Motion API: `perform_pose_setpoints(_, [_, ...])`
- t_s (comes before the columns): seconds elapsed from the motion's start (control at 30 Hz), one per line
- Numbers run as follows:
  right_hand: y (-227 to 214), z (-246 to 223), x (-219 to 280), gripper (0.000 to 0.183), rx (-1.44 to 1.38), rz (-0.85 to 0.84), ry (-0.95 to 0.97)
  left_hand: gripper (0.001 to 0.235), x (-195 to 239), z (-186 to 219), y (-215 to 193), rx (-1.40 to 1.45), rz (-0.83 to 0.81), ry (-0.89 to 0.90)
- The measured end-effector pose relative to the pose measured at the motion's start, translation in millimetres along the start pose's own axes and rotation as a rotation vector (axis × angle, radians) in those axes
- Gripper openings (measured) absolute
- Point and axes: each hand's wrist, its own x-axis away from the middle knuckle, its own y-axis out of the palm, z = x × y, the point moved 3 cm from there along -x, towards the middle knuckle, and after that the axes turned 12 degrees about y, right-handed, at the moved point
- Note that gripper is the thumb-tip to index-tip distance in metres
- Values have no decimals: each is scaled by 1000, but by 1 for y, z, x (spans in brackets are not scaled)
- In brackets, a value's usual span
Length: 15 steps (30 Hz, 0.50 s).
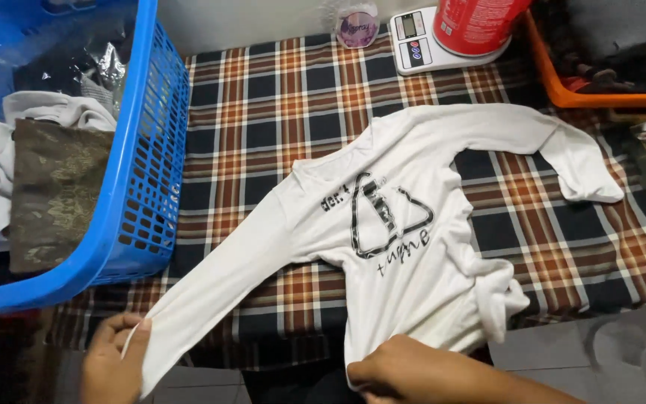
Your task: Ironing a white long-sleeved shirt on a patterned surface, spraying it with water, and then folding it.
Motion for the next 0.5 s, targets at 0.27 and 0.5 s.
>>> perform_pose_setpoints(0.27, [-22, -9, 4, 30, 2, 18, 21, 35, 13, 77, 7, -178, -28, -56])
perform_pose_setpoints(0.5, [-114, 49, 2, 23, -57, 534, 236, 32, -18, 191, 100, -99, -110, 608])
